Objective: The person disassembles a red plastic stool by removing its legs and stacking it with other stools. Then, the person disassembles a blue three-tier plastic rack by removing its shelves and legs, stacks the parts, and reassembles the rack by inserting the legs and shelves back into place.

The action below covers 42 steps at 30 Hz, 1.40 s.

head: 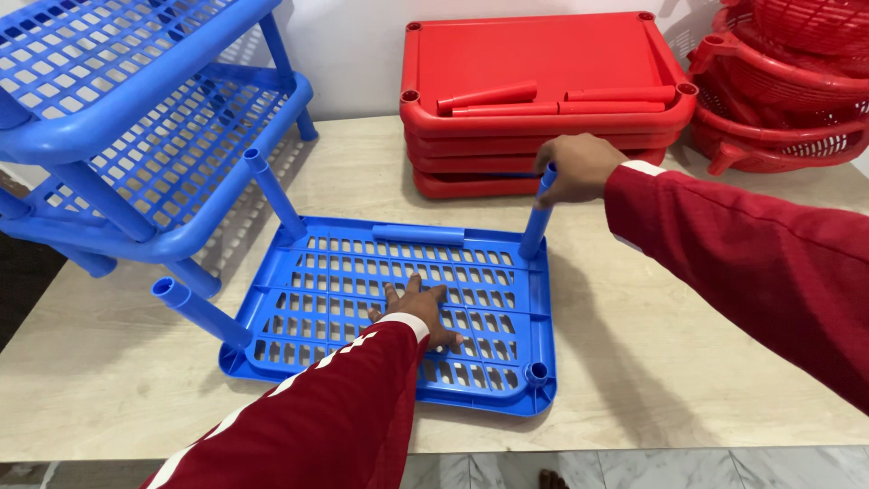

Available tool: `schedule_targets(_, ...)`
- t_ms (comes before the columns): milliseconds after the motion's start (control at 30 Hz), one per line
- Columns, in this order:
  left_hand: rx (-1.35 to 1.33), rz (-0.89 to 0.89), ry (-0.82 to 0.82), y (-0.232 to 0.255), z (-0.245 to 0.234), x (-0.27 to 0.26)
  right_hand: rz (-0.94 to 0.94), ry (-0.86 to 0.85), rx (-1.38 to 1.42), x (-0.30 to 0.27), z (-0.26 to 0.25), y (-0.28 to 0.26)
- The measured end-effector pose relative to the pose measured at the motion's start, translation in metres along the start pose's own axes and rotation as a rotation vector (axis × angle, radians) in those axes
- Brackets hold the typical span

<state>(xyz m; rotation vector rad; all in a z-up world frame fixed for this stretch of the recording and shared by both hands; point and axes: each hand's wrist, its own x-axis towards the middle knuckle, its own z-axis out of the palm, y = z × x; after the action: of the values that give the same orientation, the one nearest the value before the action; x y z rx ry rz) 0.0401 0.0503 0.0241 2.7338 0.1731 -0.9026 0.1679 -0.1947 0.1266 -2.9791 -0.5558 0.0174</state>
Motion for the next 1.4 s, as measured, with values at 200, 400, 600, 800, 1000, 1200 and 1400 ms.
schedule_targets(200,0.012,0.002,-0.003,-0.001,0.002,0.003,0.296,-0.097,0.167,-0.014,0.012,-0.002)
schedule_targets(400,0.046,0.01,-0.001,-0.002,0.003,0.007,0.137,-0.175,0.084,0.003,0.009,0.013)
schedule_targets(600,0.03,-0.002,-0.007,-0.001,0.004,0.009,-0.055,-0.152,-0.045,0.022,0.009,0.023)
schedule_targets(800,0.022,-0.003,-0.012,-0.001,0.005,0.01,-0.185,-0.096,0.023,0.011,-0.004,0.003)
schedule_targets(1000,0.02,-0.007,-0.014,-0.002,0.005,0.01,0.296,-0.247,-0.004,-0.012,-0.019,-0.022)
schedule_targets(1200,0.013,-0.007,-0.006,-0.001,0.004,0.006,-0.09,0.02,-0.035,-0.015,-0.023,-0.002)
schedule_targets(1400,-0.012,0.016,0.079,-0.004,0.009,-0.006,0.113,-0.12,0.864,-0.039,0.035,-0.01)
